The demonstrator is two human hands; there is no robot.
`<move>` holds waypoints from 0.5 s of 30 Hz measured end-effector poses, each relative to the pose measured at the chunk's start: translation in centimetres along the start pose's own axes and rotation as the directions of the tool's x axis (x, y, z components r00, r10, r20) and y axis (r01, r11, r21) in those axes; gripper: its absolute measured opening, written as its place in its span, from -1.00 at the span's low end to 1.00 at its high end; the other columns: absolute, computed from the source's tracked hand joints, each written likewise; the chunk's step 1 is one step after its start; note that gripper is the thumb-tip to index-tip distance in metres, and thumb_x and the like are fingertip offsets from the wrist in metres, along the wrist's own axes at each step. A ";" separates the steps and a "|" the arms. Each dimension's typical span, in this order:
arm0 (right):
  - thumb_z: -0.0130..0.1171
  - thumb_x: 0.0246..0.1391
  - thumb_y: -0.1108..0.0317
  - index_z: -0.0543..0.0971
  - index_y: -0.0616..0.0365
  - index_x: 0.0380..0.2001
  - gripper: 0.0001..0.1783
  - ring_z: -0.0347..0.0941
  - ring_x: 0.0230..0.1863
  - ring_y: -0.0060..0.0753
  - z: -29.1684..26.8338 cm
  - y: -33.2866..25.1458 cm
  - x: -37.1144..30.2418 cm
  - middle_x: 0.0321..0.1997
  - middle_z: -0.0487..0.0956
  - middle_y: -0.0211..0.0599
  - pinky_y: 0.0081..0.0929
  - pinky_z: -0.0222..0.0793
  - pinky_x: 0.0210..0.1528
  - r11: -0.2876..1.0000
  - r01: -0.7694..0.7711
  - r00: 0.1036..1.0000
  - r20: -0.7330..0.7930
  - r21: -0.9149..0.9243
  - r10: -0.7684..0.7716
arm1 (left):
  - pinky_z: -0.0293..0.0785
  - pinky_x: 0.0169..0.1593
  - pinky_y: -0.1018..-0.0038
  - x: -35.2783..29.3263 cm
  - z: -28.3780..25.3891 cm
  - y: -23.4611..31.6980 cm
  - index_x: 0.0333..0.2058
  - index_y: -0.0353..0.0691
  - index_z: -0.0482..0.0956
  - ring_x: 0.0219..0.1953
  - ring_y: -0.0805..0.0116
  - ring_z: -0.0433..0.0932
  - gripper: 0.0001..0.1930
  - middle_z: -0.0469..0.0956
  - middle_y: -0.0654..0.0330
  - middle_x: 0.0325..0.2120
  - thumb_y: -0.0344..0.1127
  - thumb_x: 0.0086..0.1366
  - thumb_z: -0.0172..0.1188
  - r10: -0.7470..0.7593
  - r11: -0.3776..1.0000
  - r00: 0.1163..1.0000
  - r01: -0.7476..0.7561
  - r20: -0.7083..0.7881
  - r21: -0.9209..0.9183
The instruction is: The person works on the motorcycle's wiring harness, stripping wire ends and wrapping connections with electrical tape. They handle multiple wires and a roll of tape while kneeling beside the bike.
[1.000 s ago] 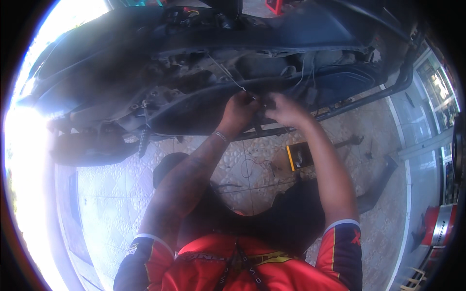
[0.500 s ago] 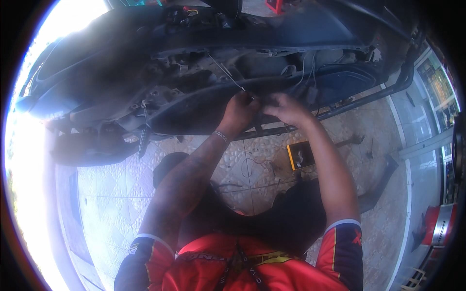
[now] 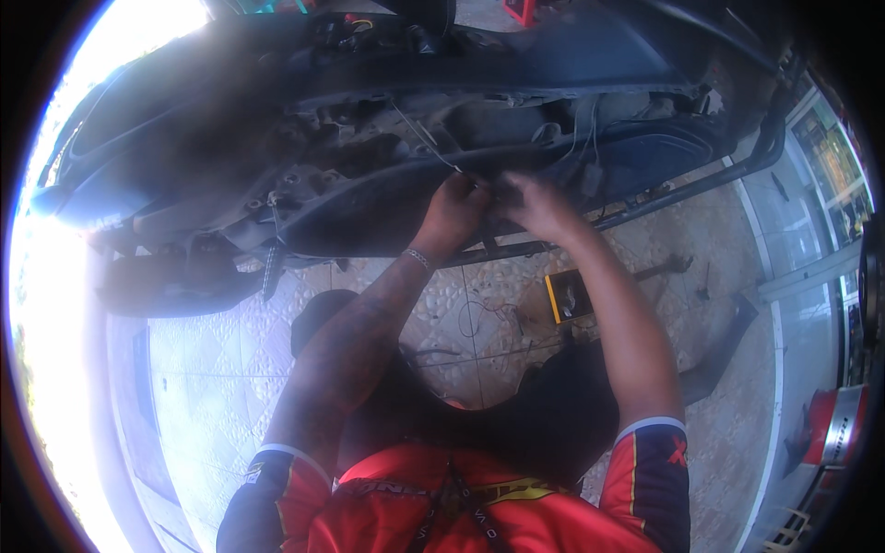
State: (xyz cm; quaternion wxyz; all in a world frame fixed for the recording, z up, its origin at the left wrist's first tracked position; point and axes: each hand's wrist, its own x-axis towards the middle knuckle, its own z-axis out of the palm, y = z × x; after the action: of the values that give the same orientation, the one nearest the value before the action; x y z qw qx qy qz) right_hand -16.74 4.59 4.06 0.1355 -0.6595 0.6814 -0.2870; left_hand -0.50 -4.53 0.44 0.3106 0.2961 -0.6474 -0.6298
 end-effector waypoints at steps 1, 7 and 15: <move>0.42 0.03 0.24 0.53 0.25 0.02 -0.48 0.57 0.07 0.03 0.2 0.1 -0.1 0.04 0.62 0.01 -0.20 0.48 0.08 0.997 0.070 0.994 -0.080 -0.023 -0.072 | 0.48 -0.02 0.48 0.0 0.0 0.0 -0.14 -0.37 0.52 -0.17 0.45 0.57 -0.81 0.63 0.15 -0.23 -0.33 0.44 0.12 -0.012 1.000 1.000 0.012 0.003 -0.011; 0.38 0.11 0.21 0.49 0.21 0.14 -0.43 0.56 0.14 -0.02 0.4 0.8 -0.3 0.13 0.60 -0.01 -0.25 0.46 0.17 0.998 0.054 0.997 -0.051 -0.014 -0.054 | 0.47 -0.02 0.45 0.2 -0.2 0.0 -0.13 -0.35 0.54 -0.15 0.41 0.57 -0.78 0.62 0.13 -0.23 -0.30 0.43 0.10 0.012 1.000 1.000 -0.012 -0.009 -0.006; 0.32 0.16 0.33 0.45 0.15 0.12 -0.51 0.58 0.10 0.00 1.7 1.7 -0.3 0.09 0.62 -0.08 -0.26 0.52 0.09 0.976 0.175 0.970 -0.193 0.129 -0.148 | 0.42 -0.05 0.49 0.1 -0.6 0.0 -0.13 -0.34 0.56 -0.19 0.48 0.51 -0.78 0.60 0.23 -0.24 -0.29 0.42 0.09 0.028 1.000 0.999 -0.029 -0.043 -0.007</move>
State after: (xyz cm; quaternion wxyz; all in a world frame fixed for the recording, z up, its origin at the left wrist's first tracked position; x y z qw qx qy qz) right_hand -17.10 4.42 1.67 0.0965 -0.6724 0.6121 -0.4049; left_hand -0.10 -4.97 0.48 0.3346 0.2991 -0.6422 -0.6214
